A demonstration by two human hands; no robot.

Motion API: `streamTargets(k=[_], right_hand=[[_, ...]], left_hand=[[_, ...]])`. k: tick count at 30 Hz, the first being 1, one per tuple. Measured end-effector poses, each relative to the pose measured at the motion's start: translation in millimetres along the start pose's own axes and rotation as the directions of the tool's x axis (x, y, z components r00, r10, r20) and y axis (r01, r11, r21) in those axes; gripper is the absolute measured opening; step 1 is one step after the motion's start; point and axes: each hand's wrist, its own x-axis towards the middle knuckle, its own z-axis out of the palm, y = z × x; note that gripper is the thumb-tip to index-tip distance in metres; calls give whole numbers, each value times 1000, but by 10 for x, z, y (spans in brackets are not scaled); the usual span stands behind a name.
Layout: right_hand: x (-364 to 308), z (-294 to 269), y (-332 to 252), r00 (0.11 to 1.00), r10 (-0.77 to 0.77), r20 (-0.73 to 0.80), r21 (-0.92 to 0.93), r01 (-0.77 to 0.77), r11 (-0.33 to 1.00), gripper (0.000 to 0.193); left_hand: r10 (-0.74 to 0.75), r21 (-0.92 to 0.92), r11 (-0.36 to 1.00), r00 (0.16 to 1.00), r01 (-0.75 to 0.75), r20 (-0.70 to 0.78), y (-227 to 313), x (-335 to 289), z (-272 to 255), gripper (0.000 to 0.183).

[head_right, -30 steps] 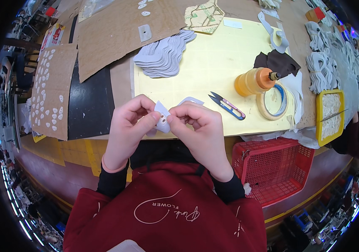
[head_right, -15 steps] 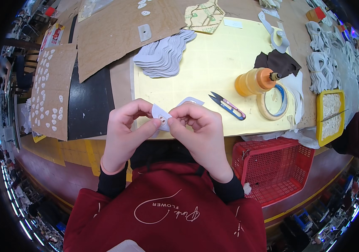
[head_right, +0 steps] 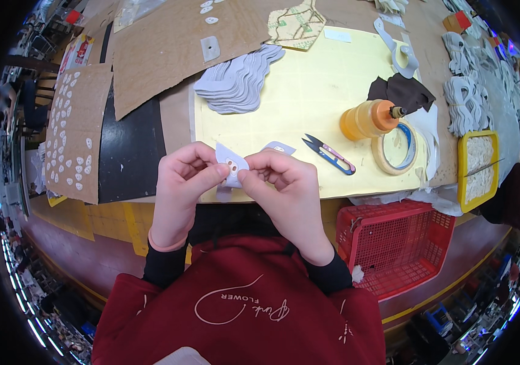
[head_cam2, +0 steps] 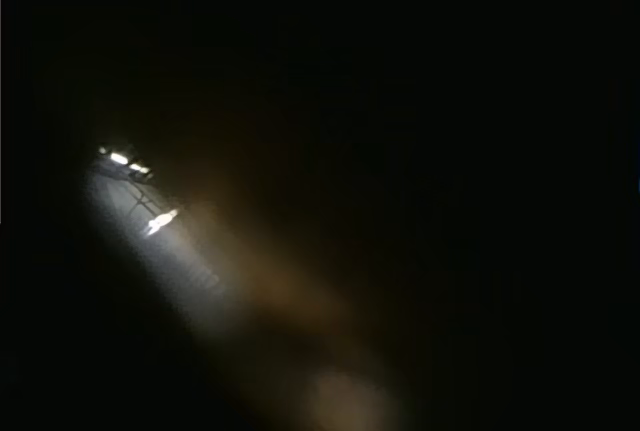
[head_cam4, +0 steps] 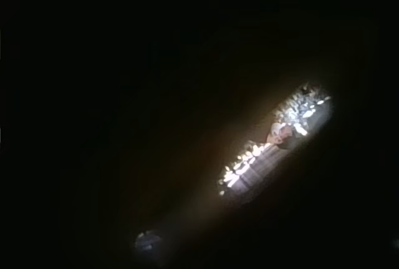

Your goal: The person assembles small white foam pieces onto larger grey foam cutouts using a utility knife and adhesive. They repeatedly pick up small pieces, apply them to the grey shapes, and trim edges as needed. The workspace contains stacks of foam parts, cardboard templates, and tools.

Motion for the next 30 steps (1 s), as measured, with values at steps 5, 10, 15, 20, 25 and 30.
streamTargets(k=[5, 10, 15, 20, 25, 30], right_hand=[[12, -13, 95, 999, -23, -47, -26, 22, 999, 7], [80, 19, 219, 993, -98, -62, -246, 80, 966, 15], [-19, -49, 248, 874, -402, 271, -724, 461, 513, 60], [-139, 39, 588, 829, -263, 493, -815, 546, 194, 51], [-179, -41, 710, 784, -133, 606, -766, 621, 166, 47], [-152, 82, 642, 767, -362, 530, -746, 625, 230, 42]], left_hand=[[14, 54, 998, 1000, -14, 15, -77, 32, -3, 9], [115, 71, 991, 991, -110, -73, -215, 137, -62, 14], [176, 237, 965, 950, -114, -258, -187, 244, -529, 30], [336, 540, 829, 901, -143, -276, -135, 197, -749, 42], [330, 415, 883, 919, -221, -215, -5, 79, -679, 33], [334, 407, 876, 934, -257, -129, -24, 45, -609, 21]])
